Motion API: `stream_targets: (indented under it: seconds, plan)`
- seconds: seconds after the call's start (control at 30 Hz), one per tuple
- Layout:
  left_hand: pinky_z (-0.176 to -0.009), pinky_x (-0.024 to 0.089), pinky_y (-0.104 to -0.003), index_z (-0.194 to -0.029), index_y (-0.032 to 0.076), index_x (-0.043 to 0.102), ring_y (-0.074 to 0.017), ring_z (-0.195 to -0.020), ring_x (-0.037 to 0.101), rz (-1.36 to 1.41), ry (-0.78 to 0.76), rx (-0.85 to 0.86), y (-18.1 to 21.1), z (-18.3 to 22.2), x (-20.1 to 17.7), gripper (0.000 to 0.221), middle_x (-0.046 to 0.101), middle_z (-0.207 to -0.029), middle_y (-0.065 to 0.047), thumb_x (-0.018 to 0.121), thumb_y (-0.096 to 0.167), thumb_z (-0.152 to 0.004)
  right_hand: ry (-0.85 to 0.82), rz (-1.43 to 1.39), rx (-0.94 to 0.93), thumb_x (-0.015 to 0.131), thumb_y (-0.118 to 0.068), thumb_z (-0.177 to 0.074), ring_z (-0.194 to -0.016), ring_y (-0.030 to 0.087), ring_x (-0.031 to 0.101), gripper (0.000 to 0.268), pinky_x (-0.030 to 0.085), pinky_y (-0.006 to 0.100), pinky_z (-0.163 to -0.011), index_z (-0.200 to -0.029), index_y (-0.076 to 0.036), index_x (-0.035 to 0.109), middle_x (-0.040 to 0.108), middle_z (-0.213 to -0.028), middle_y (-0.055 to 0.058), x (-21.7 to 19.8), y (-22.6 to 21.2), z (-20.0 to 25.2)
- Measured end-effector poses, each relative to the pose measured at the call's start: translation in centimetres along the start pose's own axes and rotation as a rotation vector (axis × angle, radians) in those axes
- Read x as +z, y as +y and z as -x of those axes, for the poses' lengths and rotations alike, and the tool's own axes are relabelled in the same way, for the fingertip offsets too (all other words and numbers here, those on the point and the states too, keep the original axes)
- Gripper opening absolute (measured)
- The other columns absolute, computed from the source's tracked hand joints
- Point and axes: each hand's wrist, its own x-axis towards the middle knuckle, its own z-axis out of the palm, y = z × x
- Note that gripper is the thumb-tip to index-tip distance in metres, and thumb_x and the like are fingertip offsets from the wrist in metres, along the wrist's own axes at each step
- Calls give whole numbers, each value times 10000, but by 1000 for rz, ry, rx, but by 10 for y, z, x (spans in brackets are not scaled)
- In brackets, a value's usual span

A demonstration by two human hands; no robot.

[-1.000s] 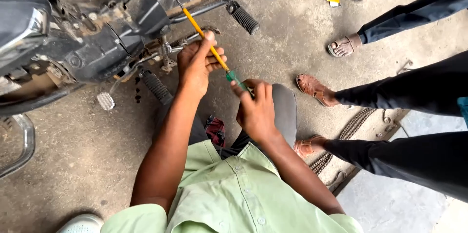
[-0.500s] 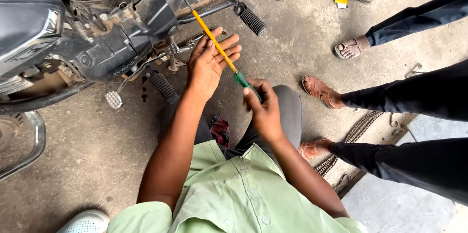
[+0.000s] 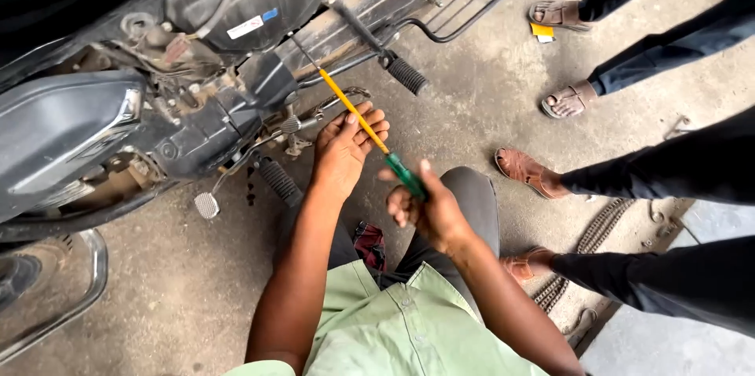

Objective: The recorder is using a screwdriver to remove and replace parts from a motorcycle side panel and air filter assembly.

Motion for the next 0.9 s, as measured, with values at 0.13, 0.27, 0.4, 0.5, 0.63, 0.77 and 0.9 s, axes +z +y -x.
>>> stream_targets:
  seconds: [0.13, 0.27, 0.4, 0.5, 0.63, 0.77, 0.9]
  plan:
    - [-915, 627, -398, -1291, 26, 616, -273, -1005, 746, 89, -33, -28, 18, 2, 19, 378, 735, -1170, -183, 649, 207, -960, -168, -101, 385, 699, -229, -970, -673, 205, 512, 352, 437, 373, -612, -1251, -27, 634, 581, -791, 135, 3, 8, -4]
    - [-830, 621, -433, -1230, -41, 591, -303, -928, 711, -76, 228, -24, 4, -14, -1, 352, 656, -1041, -166, 695, 234, -1036, 112, 630, -413, 587, -110, -1028, -877, 293, 646, 237, 504, 403, -768, -1254, -81, 521, 672, -982, 103, 1, -13, -20]
    - [-816, 608, -451, -1160, -95, 602, -323, -902, 693, -179, 252, 30, 1, -23, -12, 349, 659, -1009, -197, 767, 185, -1032, 1, 504, -292, 698, -189, -967, -896, 300, 652, 342, 512, 422, -788, -1250, -66, 551, 683, -995, 106, 8, -12, -32]
    - [-856, 639, -434, -1211, -78, 667, -302, -925, 719, -116, 130, -15, 12, -21, -16, 347, 696, -1023, -200, 686, 211, -1021, -506, 10, 395, 746, -306, -894, -793, 192, 713, 581, 542, 335, -716, -1344, -14, 522, 736, -916, 109, 12, -5, -63]
    - [-1030, 577, -399, -1416, -42, 535, -275, -1213, 667, -22, -141, -68, 41, -17, -5, 462, 646, -1348, -207, 555, 233, -1045, -688, -631, 727, 520, -287, -1059, -798, 155, 680, 412, 586, 303, -731, -1334, -1, 630, 748, -961, 105, 27, 27, -105]
    - [-915, 492, -354, -1513, 82, 425, -240, -1366, 582, 97, -195, -38, 49, -40, -19, 560, 565, -1510, -116, 537, 159, -970, -850, -474, 815, 577, -227, -982, -795, 162, 733, 336, 612, 300, -720, -1219, -19, 694, 780, -937, 101, 33, 22, -135]
    - [-954, 617, -389, -1325, 20, 582, -268, -1083, 686, 253, 121, 80, 61, -75, -24, 392, 668, -1235, -156, 617, 232, -996, -821, -253, 761, 743, -157, -879, -780, 152, 728, 278, 581, 317, -692, -1095, 16, 721, 768, -860, 50, 49, 33, -140]
